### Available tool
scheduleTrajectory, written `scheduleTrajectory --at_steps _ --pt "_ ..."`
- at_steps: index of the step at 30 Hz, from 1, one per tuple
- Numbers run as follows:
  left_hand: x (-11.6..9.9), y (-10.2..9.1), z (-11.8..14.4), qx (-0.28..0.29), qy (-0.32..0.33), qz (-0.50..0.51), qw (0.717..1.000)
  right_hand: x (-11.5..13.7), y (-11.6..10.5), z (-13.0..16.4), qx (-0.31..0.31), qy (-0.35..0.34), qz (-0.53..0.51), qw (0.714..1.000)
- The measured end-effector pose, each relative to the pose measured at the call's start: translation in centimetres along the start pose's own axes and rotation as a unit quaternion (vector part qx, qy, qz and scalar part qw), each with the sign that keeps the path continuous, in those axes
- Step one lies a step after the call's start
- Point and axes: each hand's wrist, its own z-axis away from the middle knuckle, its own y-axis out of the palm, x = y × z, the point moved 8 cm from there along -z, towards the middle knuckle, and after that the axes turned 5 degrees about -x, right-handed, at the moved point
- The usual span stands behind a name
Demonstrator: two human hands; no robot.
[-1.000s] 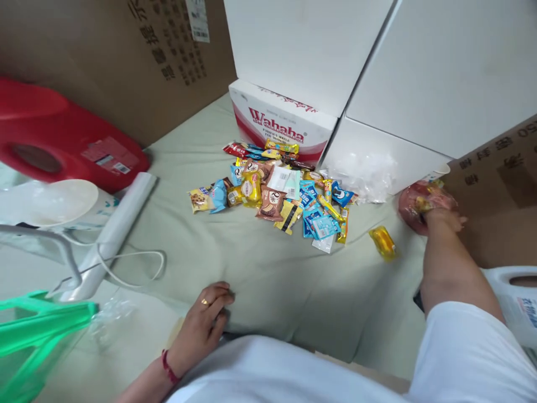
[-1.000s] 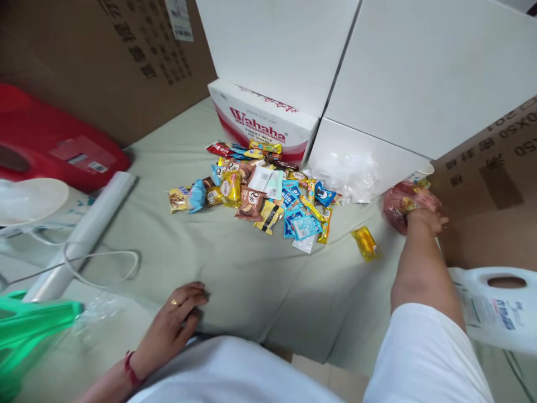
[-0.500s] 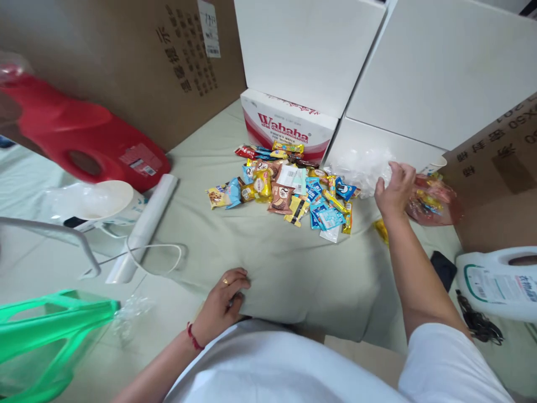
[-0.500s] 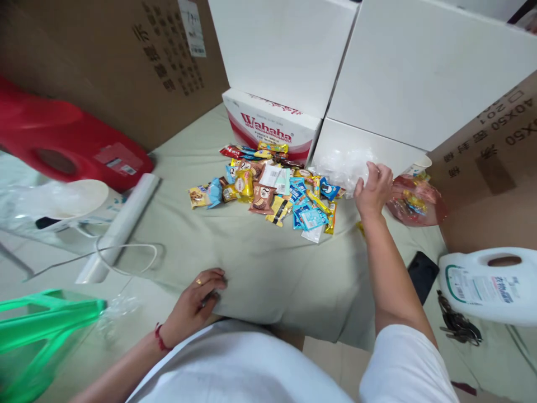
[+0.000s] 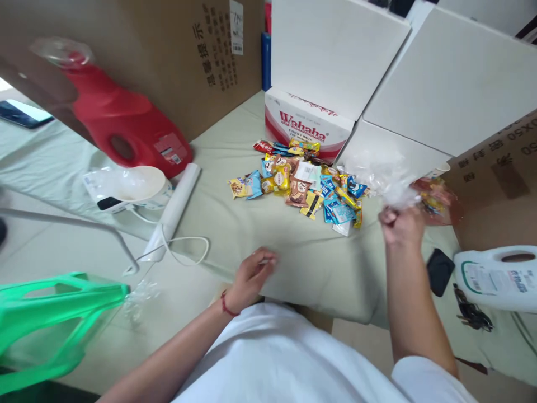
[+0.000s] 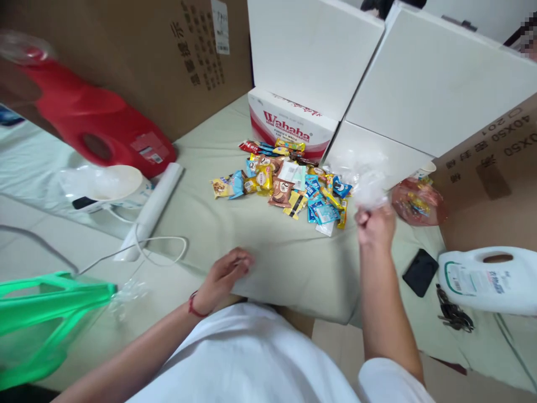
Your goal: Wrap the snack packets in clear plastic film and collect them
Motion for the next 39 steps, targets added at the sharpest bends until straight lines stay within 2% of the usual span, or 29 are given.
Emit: scheduleTrajectory --at_steps 3,5,6,8,12,16,19,22,23,25,27,29,31,33,35,37,39 --pt "-0.5 3.7 -2.2 0.027 -0.067 0.101 0.992 -5.6 2.5 9.1 0.036 0.080 0.018 0.996" --pt "-0.3 5.8 -3.5 0.050 -0.092 0.140 0.985 -9.3 3.7 14.0 0.060 0.144 0.036 0.987" --pt "0.0 6.4 -4.0 0.056 -0.099 0.151 0.982 -10.7 3.9 15.8 0.068 0.176 0.036 0.981" --pt "1.0 6.2 -4.7 0.036 -0.107 0.180 0.977 -12.7 3.7 17.8 0.076 0.234 0.016 0.969" --pt "3.1 4.1 -4.7 -0.027 -0.122 0.234 0.964 -13.2 1.2 17.3 0.064 0.273 -0.024 0.960" --pt "3.9 2.9 -4.8 -0.047 -0.121 0.216 0.968 -12.5 -0.2 16.2 0.054 0.280 -0.059 0.957" --pt "2.3 1.7 -5.4 -0.080 -0.062 0.142 0.985 -12.2 0.0 16.1 0.038 0.282 -0.093 0.954" --pt "-1.7 0.5 -5.2 -0.147 0.074 -0.023 0.986 -12.2 0.2 16.3 0.009 0.270 -0.086 0.959" --pt "-2.9 1.0 -5.0 -0.142 0.112 -0.065 0.981 -12.1 0.2 16.4 0.002 0.263 -0.076 0.962" --pt "-4.0 3.4 -4.5 -0.072 0.135 -0.088 0.984 -11.9 0.4 16.9 -0.003 0.245 -0.054 0.968" --pt "-3.5 6.2 -4.1 0.015 0.098 -0.051 0.994 -11.8 1.0 17.8 0.025 0.237 -0.025 0.971" --pt "-2.5 8.0 -4.0 0.044 0.045 0.014 0.998 -11.9 1.5 18.8 0.079 0.242 0.015 0.967" --pt "-1.5 8.6 -4.1 0.028 0.005 0.066 0.997 -11.4 0.8 19.2 0.095 0.207 0.058 0.972" --pt "-1.0 8.6 -4.2 0.017 -0.022 0.091 0.995 -10.1 -0.4 18.7 0.075 0.120 0.087 0.986" --pt "-1.0 8.5 -4.0 0.031 -0.038 0.105 0.993 -9.3 -0.9 18.3 0.096 0.063 0.100 0.988" --pt "-1.1 8.6 -3.6 0.075 -0.053 0.131 0.987 -9.8 -0.7 18.0 0.142 0.082 0.092 0.982" --pt "-0.8 8.3 -3.2 0.112 -0.078 0.172 0.976 -10.6 -1.2 17.2 0.120 0.132 0.042 0.983"
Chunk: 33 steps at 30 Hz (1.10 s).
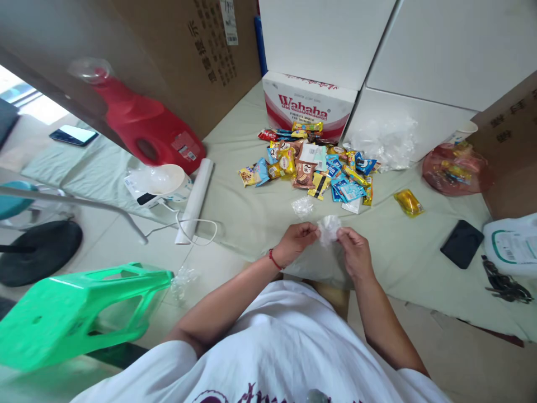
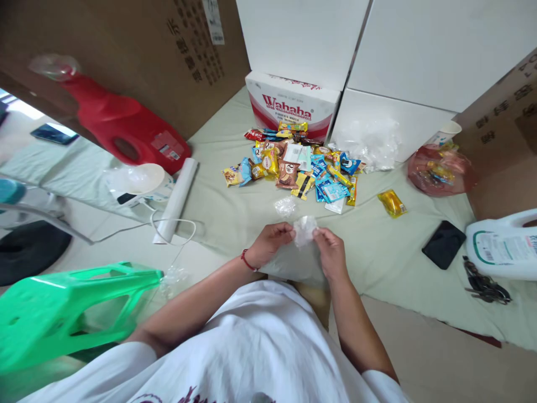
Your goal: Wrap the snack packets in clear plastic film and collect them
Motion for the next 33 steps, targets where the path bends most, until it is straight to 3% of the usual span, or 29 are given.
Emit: scheduleTrajectory --at_steps 3,5,8,10,12,14,17,21,26,28,33 --pt "0.7 -2.2 0.5 0.001 -0.049 0.069 0.996 -0.5 -1.2 -1.1 -0.055 0.061 -0.134 0.988" --pt "1.2 -4.2 0.8 -0.030 -0.068 0.059 0.995 -0.7 -1.1 -1.3 -0.043 0.102 -0.184 0.977" --pt "-0.2 -6.7 1.9 -0.141 0.012 -0.058 0.988 -0.6 -0.3 -1.0 -0.026 0.140 -0.203 0.969" --pt "-2.4 -5.9 2.9 -0.170 0.124 -0.150 0.966 -0.4 0.6 -0.6 -0.019 0.153 -0.194 0.969" --pt "-4.1 -3.4 3.6 -0.138 0.216 -0.234 0.938 -0.2 1.9 -0.2 -0.003 0.160 -0.178 0.971" --pt "-4.3 -1.0 3.4 -0.098 0.244 -0.286 0.921 0.0 3.0 0.0 0.021 0.164 -0.164 0.973" --pt "-2.7 -0.6 1.8 -0.092 0.169 -0.249 0.949 0.2 2.9 -0.4 0.042 0.155 -0.150 0.976" --pt "-1.3 -2.7 1.0 -0.172 0.100 -0.149 0.969 0.1 0.6 -0.5 -0.014 0.122 -0.114 0.986" --pt "-1.6 -2.5 1.8 -0.180 0.129 -0.161 0.962 -1.4 3.9 2.0 0.077 0.146 -0.046 0.985" --pt "-1.1 -3.3 1.8 -0.196 0.113 -0.122 0.966 -1.8 4.1 2.0 0.064 0.136 -0.016 0.989" --pt "0.7 -7.7 1.6 -0.268 0.052 0.022 0.962 -2.5 -0.4 0.7 -0.040 0.136 -0.022 0.990"
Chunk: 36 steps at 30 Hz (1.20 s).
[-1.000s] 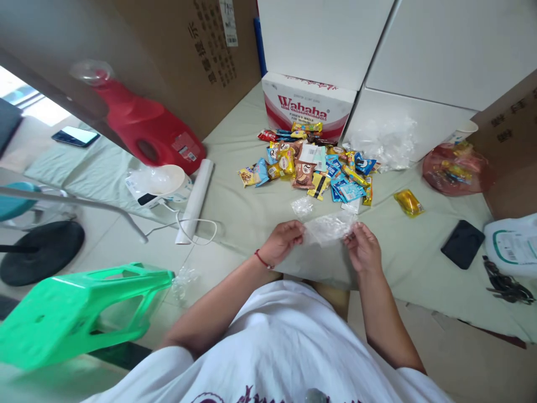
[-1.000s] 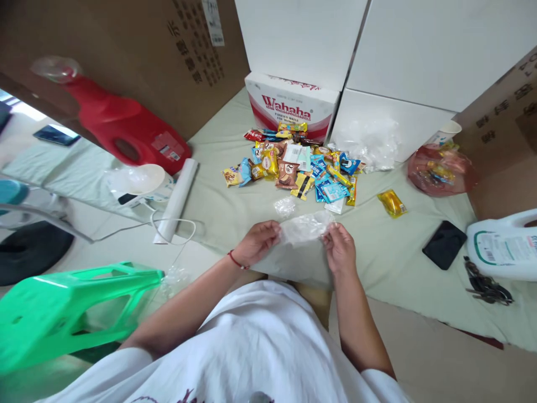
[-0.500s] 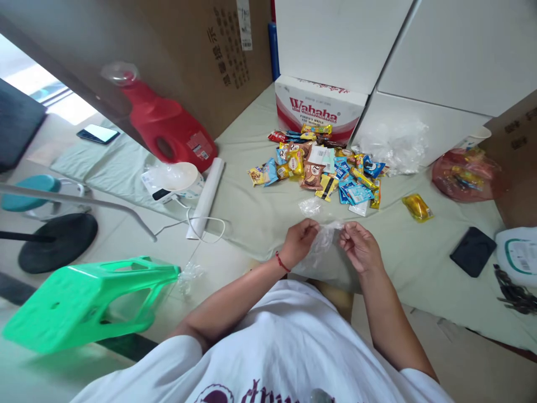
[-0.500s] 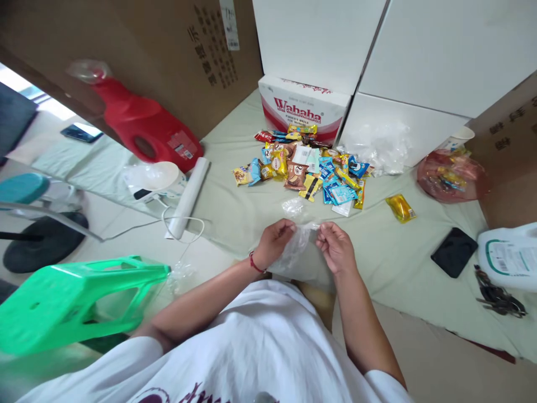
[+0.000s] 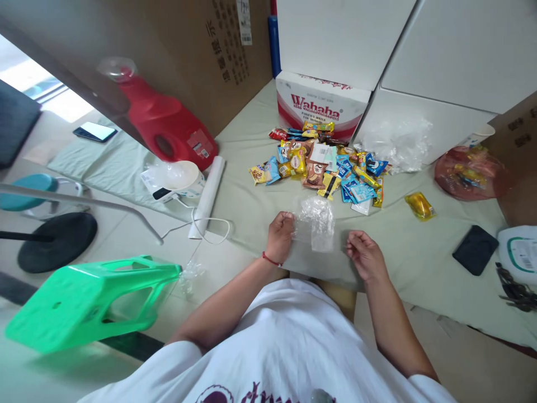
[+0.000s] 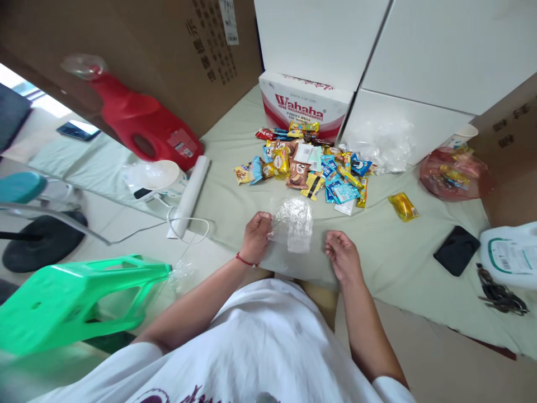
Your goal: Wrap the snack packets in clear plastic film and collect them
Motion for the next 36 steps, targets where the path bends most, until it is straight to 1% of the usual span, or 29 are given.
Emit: scheduleTrajectory --at_steps 2,3,4,5,6,9,12,14,16,19,21,23,25,26,28,29,30,31,33,34,36 --pt "-0.2 -0.7 -0.1 0.000 0.011 -0.006 1.000 0.6 -1.6 0.1 -0.041 -0.023 0.008 0.999" --pt "-0.3 -0.8 0.1 0.007 0.022 -0.016 1.000 1.1 -1.8 0.5 -0.055 -0.038 0.010 0.998" --pt "-0.6 -0.7 0.4 0.017 0.035 -0.027 0.999 1.5 -1.6 1.0 -0.057 -0.048 0.010 0.997" --pt "-0.8 -0.5 0.8 0.029 0.049 -0.038 0.998 1.8 -0.8 1.5 -0.043 -0.047 0.010 0.998" --pt "-1.1 -0.1 1.3 0.044 0.063 -0.048 0.996 2.0 0.5 2.1 -0.016 -0.036 0.010 0.999" --pt "-2.0 0.9 2.8 0.087 0.114 -0.081 0.986 2.7 5.1 3.3 0.068 -0.008 0.015 0.998" --pt "-2.7 1.4 4.0 0.131 0.154 -0.128 0.971 3.5 8.8 3.0 0.116 -0.023 0.044 0.992" --pt "-2.9 1.4 4.6 0.160 0.155 -0.141 0.964 4.1 10.4 2.5 0.133 -0.063 0.102 0.984" --pt "-2.9 1.1 4.7 0.165 0.128 -0.123 0.970 4.9 11.3 2.2 0.134 -0.139 0.171 0.966" --pt "-2.9 0.5 4.1 0.120 0.081 -0.110 0.983 5.9 12.4 3.0 0.156 -0.249 0.250 0.923" --pt "-2.9 0.4 3.6 0.090 0.060 -0.111 0.988 6.1 12.8 3.9 0.178 -0.288 0.282 0.898" --pt "-2.7 0.2 3.0 0.068 0.018 -0.077 0.995 6.3 12.3 4.5 0.160 -0.309 0.291 0.891" --pt "-2.3 -0.3 2.3 0.045 -0.036 -0.008 0.998 6.6 10.5 4.7 0.098 -0.319 0.270 0.903" --pt "-2.1 -0.7 2.1 0.035 -0.059 0.029 0.997 6.7 9.1 4.7 0.059 -0.318 0.248 0.913" --pt "-2.0 -1.4 1.7 0.024 -0.092 0.103 0.990 6.3 5.7 4.6 -0.020 -0.299 0.186 0.936" --pt "-2.1 -1.8 1.5 0.026 -0.103 0.141 0.984 5.8 3.8 4.4 -0.052 -0.277 0.154 0.947" --pt "-2.1 -2.1 1.4 0.031 -0.114 0.175 0.977 4.9 2.1 4.2 -0.070 -0.246 0.131 0.958" --pt "-2.2 -2.3 1.4 0.038 -0.124 0.205 0.970 3.9 0.6 3.9 -0.069 -0.207 0.123 0.968" --pt "-2.5 -2.6 1.6 0.054 -0.138 0.241 0.959 1.9 -1.3 3.5 -0.027 -0.131 0.144 0.980" --pt "-2.7 -2.6 1.8 0.062 -0.141 0.247 0.957 1.2 -1.9 3.4 0.000 -0.106 0.164 0.981" --pt "-3.2 -2.3 2.4 0.078 -0.137 0.248 0.956 0.7 -2.5 3.4 0.033 -0.092 0.195 0.976"
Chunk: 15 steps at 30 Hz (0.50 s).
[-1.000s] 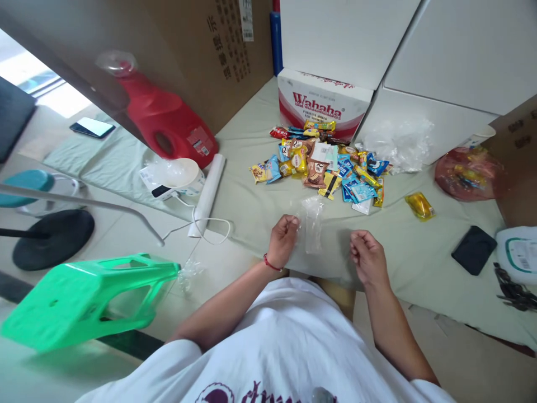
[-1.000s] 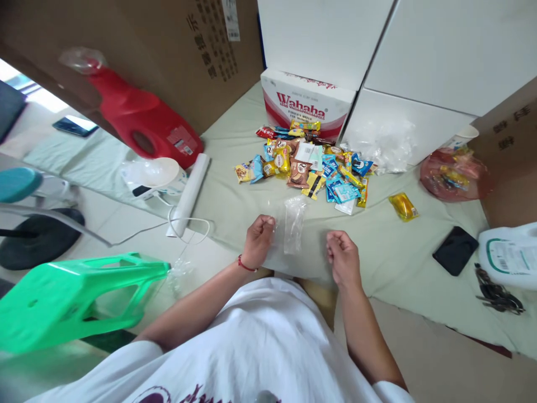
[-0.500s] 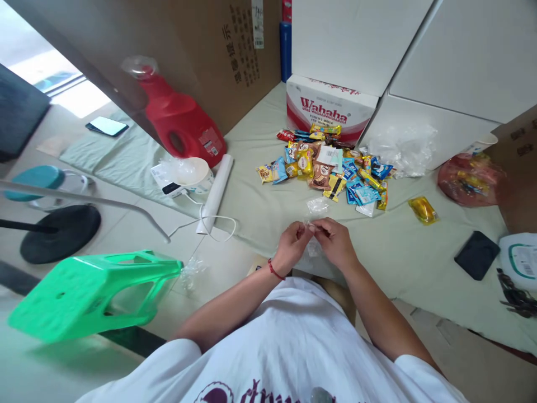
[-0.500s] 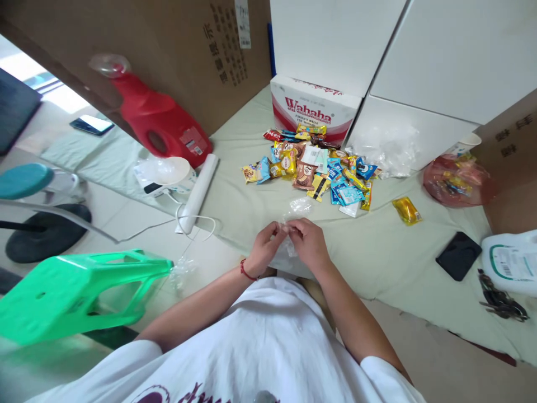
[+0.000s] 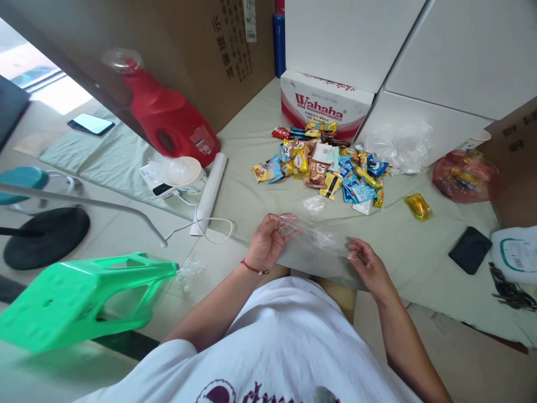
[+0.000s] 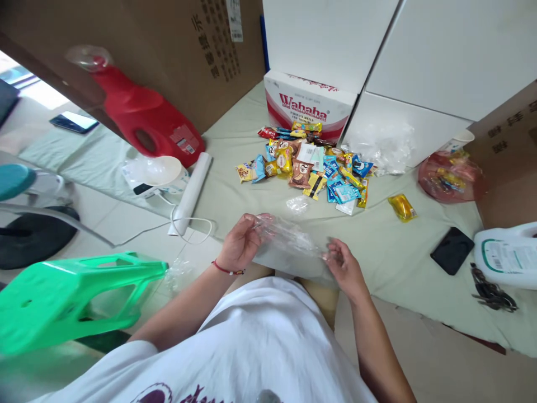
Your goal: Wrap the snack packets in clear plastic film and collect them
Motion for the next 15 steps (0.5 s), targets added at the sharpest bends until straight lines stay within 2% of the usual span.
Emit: scheduleTrajectory --at_steps 4,6,8,10,12,13,15 --pt "-0.4 1.5 1.2 0.021 0.033 -0.006 0.999 0.9 1.1 -0.5 0.029 0.005 0.014 0.999" --pt "-0.7 1.4 1.6 0.016 0.047 -0.019 0.999 1.6 2.0 -1.2 0.024 0.014 -0.002 1.000" --pt "-0.7 0.0 1.7 -0.005 0.050 -0.053 0.997 2.5 2.5 -1.9 0.001 0.008 -0.032 0.999" --pt "-0.5 -2.4 1.8 -0.045 0.035 -0.118 0.991 3.3 2.8 -2.4 -0.006 -0.002 -0.058 0.998" --pt "-0.7 -4.9 2.3 -0.093 0.040 -0.212 0.972 3.8 3.3 -2.5 0.007 -0.012 -0.065 0.998" --pt "-1.2 -5.7 2.7 -0.111 0.069 -0.270 0.954 4.0 3.6 -2.5 0.016 -0.018 -0.060 0.998" --pt "-2.9 -5.3 3.9 -0.116 0.186 -0.392 0.893 4.3 4.2 -2.2 0.033 -0.036 -0.040 0.998"
